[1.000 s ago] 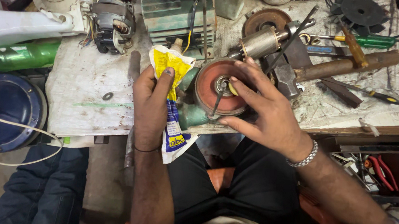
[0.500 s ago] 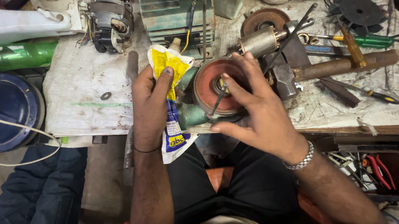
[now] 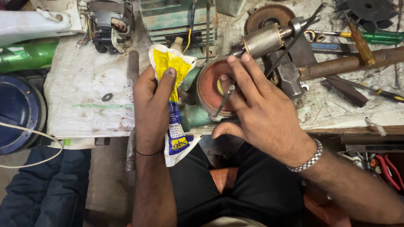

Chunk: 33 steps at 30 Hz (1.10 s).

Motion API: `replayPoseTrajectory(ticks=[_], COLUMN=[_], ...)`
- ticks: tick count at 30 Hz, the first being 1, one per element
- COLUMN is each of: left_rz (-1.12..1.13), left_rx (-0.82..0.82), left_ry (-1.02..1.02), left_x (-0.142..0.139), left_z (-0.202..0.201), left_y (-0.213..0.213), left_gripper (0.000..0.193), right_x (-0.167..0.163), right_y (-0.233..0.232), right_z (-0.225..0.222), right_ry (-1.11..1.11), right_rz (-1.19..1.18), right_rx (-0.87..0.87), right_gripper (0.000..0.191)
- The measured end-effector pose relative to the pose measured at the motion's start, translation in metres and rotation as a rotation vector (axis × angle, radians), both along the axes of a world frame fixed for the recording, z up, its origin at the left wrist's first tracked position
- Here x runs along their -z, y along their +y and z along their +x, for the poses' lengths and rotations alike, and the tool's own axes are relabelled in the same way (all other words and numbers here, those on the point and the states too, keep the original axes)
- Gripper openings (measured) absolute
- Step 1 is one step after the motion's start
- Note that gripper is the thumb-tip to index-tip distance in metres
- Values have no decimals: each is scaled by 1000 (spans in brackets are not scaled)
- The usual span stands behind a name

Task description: The person holds a tube of grease and applies it to a circular motor component on a workbench. They use their fingers to spread the grease around the central bearing area of the part.

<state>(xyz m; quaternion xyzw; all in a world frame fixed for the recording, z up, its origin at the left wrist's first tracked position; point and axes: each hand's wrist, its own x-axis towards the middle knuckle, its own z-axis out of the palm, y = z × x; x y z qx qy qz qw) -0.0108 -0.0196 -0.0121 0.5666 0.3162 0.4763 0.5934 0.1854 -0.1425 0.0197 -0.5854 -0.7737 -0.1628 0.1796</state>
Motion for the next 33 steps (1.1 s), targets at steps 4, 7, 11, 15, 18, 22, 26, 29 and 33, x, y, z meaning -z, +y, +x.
replayPoseTrajectory(ticks=[4,7,11,15,18,22,26,29,33], left_rz=[41,54,65,70,55,64,28,3,21], left_rx=[1,0,-6,-10,10,6,0,-20,3], left_ry=[-8,-3,-1,-4,-26,-24,-37,3,-31], left_x=[2,4,4,5,5,4,2,1,2], left_z=[1,1,1,1,2,1,2,1,0], left_y=[2,4,5,5,6,5,1,0,0], left_gripper=[18,18,18,18,18,18,18,18,19], right_x=[-11,-18,-21,-8,0,6,7,12,23], right_y=[1,3,4,3,2,4,5,4,1], right_z=[5,9,18,15,10,0,-4,-8,-16], right_ry=[-185,-150,81,290,385,434,429,388,322], right_rz=[0,-82,-113,-88,-116,-138,-143,-114,-31], right_rx=[-42,-69,-94,-106,-114,-98,-69,-33,-5], right_gripper=[80,70,86,84,84,86,81,81,87])
